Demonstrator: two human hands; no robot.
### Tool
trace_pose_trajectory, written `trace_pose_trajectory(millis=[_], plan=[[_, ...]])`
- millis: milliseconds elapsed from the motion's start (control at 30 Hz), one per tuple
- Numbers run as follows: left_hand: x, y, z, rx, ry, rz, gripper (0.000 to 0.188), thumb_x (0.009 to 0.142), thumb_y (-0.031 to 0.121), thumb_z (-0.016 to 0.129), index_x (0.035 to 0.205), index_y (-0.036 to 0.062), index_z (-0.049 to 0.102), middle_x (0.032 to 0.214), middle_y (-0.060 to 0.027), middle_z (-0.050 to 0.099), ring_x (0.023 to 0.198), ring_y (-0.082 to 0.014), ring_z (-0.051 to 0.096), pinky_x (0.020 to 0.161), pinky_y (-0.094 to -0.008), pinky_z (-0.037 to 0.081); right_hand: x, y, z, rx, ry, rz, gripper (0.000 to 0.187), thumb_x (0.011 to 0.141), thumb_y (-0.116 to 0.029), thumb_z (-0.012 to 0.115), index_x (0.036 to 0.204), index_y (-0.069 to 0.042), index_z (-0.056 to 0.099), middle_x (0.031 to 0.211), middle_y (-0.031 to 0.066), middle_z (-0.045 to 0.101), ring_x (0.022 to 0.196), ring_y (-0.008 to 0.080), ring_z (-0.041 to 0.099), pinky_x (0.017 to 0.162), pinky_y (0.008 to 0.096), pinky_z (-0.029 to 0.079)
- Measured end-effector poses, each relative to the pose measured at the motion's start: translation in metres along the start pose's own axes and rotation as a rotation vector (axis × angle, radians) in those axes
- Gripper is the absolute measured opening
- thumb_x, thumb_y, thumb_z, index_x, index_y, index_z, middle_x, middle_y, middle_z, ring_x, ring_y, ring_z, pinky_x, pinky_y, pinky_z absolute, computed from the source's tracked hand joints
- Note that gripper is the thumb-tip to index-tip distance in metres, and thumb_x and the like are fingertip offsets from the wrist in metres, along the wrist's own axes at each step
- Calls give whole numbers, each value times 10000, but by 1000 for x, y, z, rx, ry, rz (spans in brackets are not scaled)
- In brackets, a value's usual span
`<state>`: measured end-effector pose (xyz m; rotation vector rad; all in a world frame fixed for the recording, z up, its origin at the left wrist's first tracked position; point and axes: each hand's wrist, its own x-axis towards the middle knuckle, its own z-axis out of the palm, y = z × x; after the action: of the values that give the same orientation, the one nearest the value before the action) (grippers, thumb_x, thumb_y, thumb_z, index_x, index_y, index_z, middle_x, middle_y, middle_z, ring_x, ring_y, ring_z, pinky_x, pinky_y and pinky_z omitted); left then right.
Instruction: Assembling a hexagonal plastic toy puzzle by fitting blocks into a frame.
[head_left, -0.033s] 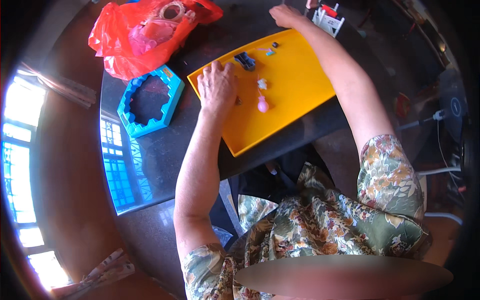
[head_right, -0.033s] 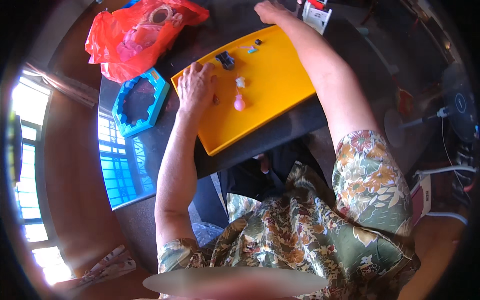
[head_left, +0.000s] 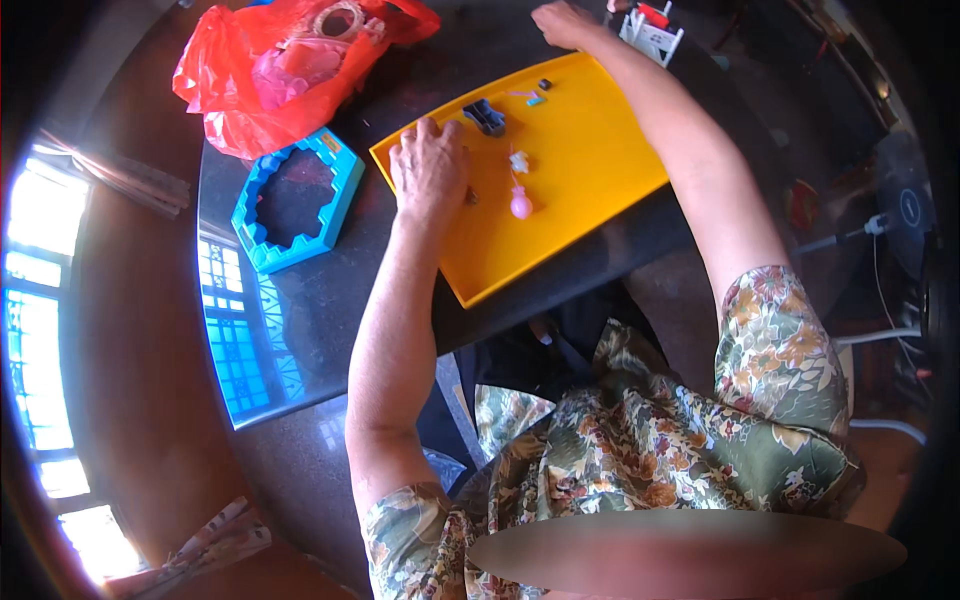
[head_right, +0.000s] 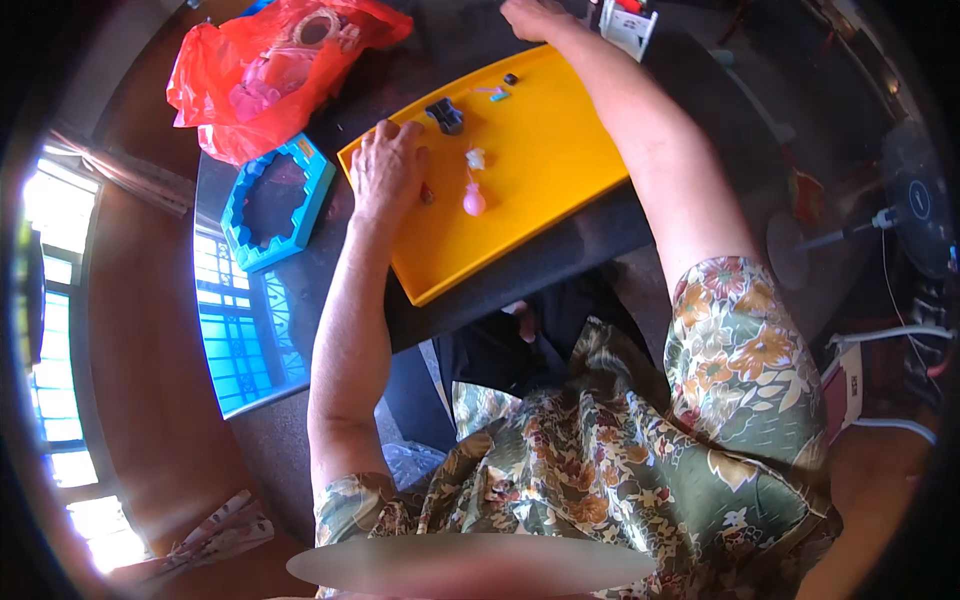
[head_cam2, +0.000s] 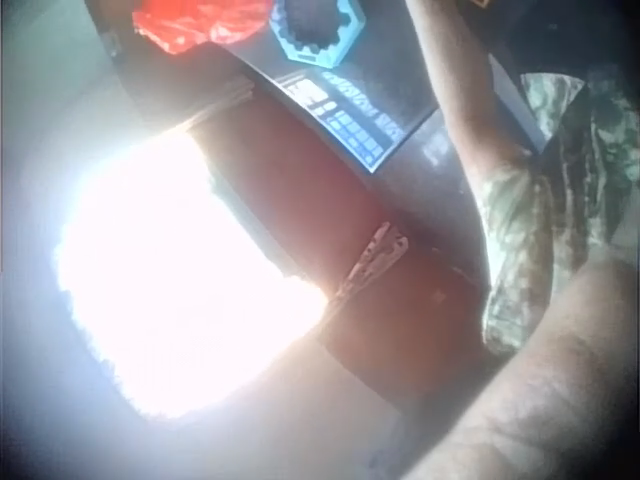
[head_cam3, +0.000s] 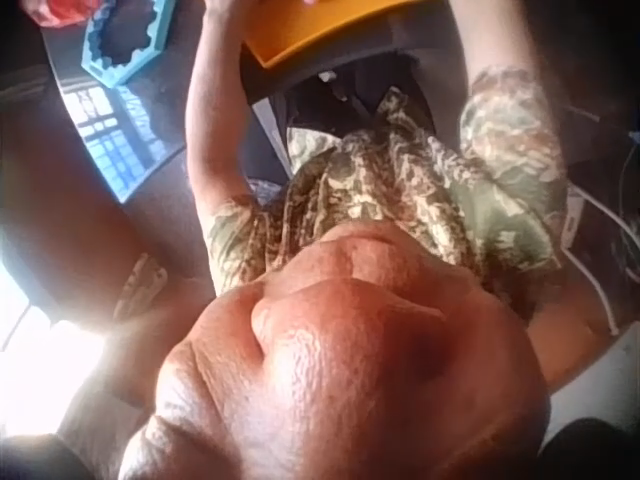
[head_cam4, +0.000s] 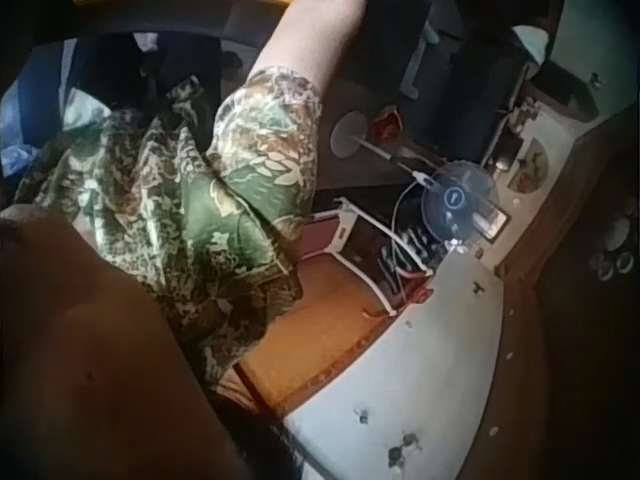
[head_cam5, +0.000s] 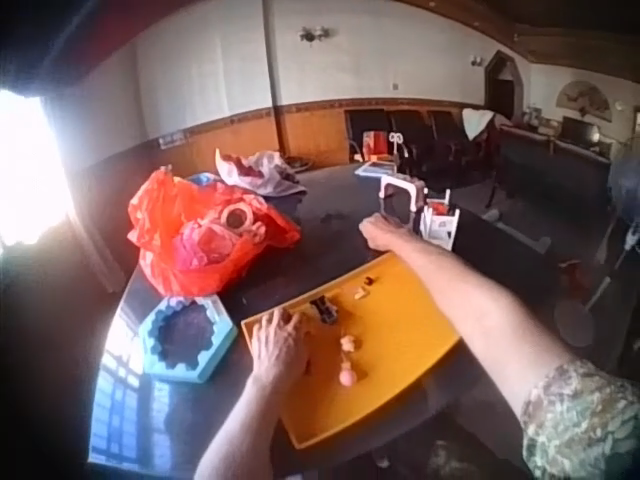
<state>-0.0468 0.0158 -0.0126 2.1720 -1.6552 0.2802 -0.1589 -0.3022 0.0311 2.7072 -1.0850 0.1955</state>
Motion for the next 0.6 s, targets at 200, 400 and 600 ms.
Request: trace_pose_trajectory(millis=[200,400,600], plan=[[19,1,16,-25,35,79,213,839,179,618,1029,97,668,1059,-155,623,1046,-336,604,870,-462,484,-23,41,-20,251,122,-241,105,692,-93,679,778,-34,689,723,130,694,672,257,695,599,393,547],[14,-23,15,-233,243,50,158,862,132,620,1006,102,678,971,-122,673,890,-312,669,776,-415,530,-68,-24,-47,502,-106,-232,139,706,-133,710,794,-26,699,762,106,716,681,214,695,602,355,544],[36,-52,10,-729,638,-143,86,863,55,615,923,85,669,872,-107,686,803,-283,667,718,-377,528,-74,-113,-32,943,364,-534,319,814,-96,643,1098,-45,507,695,110,581,655,284,627,644,368,516]])
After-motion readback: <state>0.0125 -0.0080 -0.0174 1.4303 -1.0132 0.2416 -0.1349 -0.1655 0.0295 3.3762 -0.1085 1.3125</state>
